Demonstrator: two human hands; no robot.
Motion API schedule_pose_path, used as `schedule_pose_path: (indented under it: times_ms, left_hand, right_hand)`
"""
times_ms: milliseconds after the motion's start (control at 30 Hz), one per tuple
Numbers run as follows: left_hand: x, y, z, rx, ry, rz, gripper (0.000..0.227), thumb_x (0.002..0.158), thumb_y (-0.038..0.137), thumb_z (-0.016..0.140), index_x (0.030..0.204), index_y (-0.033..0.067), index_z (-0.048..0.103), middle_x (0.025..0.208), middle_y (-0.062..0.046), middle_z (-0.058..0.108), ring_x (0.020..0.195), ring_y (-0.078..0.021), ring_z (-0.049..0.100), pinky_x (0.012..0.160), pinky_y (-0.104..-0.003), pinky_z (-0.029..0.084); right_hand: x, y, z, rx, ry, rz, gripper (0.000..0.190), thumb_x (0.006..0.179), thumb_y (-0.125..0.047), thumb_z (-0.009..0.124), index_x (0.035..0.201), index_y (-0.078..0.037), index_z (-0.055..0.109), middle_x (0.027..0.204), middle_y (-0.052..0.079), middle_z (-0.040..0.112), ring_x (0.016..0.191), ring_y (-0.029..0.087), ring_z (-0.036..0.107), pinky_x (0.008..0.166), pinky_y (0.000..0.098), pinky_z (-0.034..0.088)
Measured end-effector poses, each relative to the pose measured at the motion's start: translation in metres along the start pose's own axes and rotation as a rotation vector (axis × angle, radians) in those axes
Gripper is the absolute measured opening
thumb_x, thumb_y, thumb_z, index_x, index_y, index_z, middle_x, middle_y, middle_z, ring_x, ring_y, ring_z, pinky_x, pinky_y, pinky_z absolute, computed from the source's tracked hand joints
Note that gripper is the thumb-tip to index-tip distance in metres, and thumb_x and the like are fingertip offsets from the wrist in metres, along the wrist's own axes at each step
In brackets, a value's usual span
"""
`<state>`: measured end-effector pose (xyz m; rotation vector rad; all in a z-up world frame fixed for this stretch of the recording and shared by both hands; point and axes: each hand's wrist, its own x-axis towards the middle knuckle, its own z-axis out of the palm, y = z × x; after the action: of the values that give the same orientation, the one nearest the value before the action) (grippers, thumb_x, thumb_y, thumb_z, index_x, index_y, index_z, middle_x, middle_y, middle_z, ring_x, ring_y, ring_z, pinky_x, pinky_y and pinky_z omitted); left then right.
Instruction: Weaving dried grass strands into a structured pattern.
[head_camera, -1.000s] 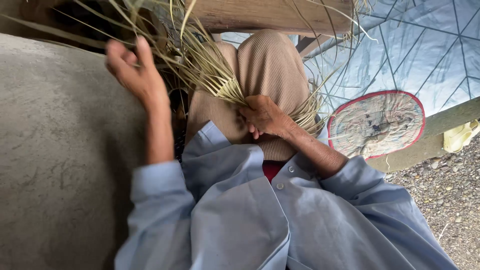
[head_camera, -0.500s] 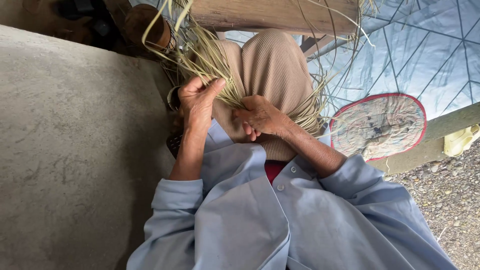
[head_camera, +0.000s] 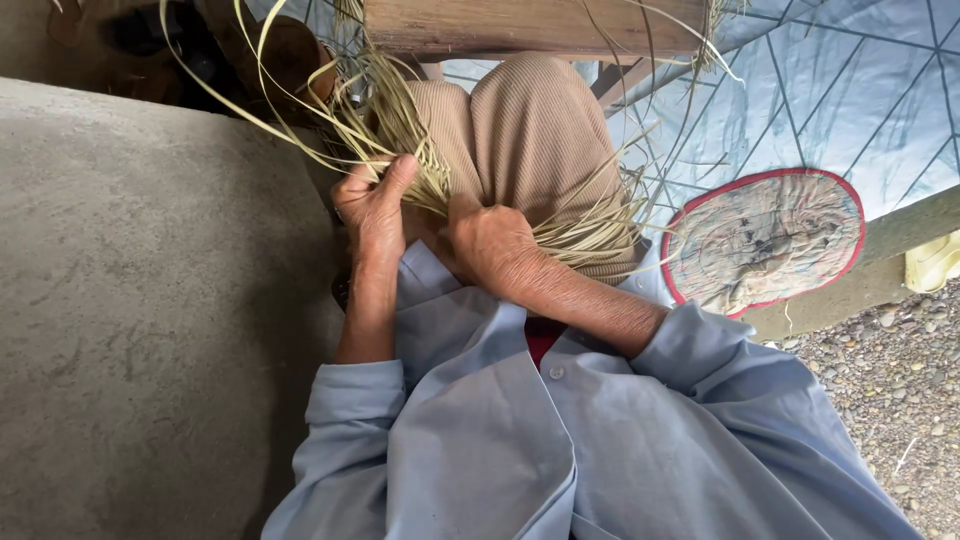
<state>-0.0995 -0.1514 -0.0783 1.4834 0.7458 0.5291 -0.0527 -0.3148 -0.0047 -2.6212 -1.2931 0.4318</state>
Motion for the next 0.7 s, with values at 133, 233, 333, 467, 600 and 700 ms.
schedule_pose_path:
  times_ms: [133, 233, 333, 467, 600, 700]
  left_hand:
    - [-0.011, 0.028, 0.001, -0.008, -0.135, 0.081, 0.036, 0.077, 0.020, 0.095, 0.103, 0.0047, 0.076, 0.095, -0.012, 0.077, 0.092, -0.0186, 0.068, 0.097, -0.041, 0.053]
    - [-0.005, 0.033, 0.003, 0.160, -0.147, 0.176, 0.029, 0.071, 0.008, 0.098, 0.093, 0.0031, 0.080, 0.088, -0.010, 0.078, 0.089, -0.0144, 0.070, 0.089, -0.041, 0.058]
    - [0.002, 0.012, 0.003, 0.213, -0.060, 0.270, 0.023, 0.074, 0.005, 0.097, 0.089, 0.0019, 0.080, 0.084, -0.012, 0.078, 0.084, -0.0186, 0.073, 0.088, -0.038, 0.056]
    - [0.005, 0.007, 0.000, 0.174, -0.089, 0.182, 0.023, 0.073, 0.006, 0.096, 0.090, 0.0014, 0.081, 0.084, -0.011, 0.078, 0.085, -0.0142, 0.068, 0.090, -0.042, 0.055]
    - [0.010, 0.003, 0.002, 0.224, -0.124, 0.048, 0.023, 0.082, 0.008, 0.089, 0.103, 0.0041, 0.080, 0.095, -0.011, 0.078, 0.095, -0.0166, 0.071, 0.091, -0.042, 0.058]
    - [0.012, -0.007, 0.002, 0.288, -0.087, 0.107, 0.022, 0.082, 0.005, 0.090, 0.101, 0.0038, 0.080, 0.094, -0.012, 0.078, 0.096, -0.0187, 0.073, 0.090, -0.042, 0.058]
  right_hand:
    - [0.007, 0.003, 0.021, 0.062, -0.045, 0.030, 0.009, 0.090, -0.012, 0.052, 0.087, -0.010, 0.060, 0.063, 0.009, 0.070, 0.063, 0.034, 0.075, 0.053, 0.0467, 0.060]
    - [0.012, 0.012, 0.043, 0.092, -0.059, 0.048, 0.010, 0.091, -0.015, 0.049, 0.087, -0.011, 0.058, 0.062, 0.007, 0.068, 0.062, 0.035, 0.074, 0.053, 0.0482, 0.060]
    - [0.007, 0.012, 0.036, 0.057, -0.038, -0.007, 0.010, 0.090, -0.013, 0.053, 0.082, -0.013, 0.060, 0.059, 0.009, 0.068, 0.059, 0.034, 0.074, 0.051, 0.0463, 0.060]
    - [0.008, 0.006, 0.033, 0.035, -0.006, -0.016, 0.011, 0.090, -0.012, 0.054, 0.080, -0.014, 0.060, 0.058, 0.009, 0.067, 0.058, 0.033, 0.074, 0.050, 0.0454, 0.059]
    - [0.008, 0.004, 0.013, 0.084, -0.041, 0.032, 0.018, 0.087, -0.014, 0.052, 0.075, -0.015, 0.066, 0.059, 0.007, 0.069, 0.060, 0.033, 0.074, 0.047, 0.0474, 0.058]
    - [-0.006, 0.013, 0.003, 0.128, -0.053, 0.059, 0.019, 0.087, -0.012, 0.053, 0.078, -0.012, 0.069, 0.064, 0.011, 0.072, 0.063, 0.034, 0.075, 0.050, 0.0490, 0.059]
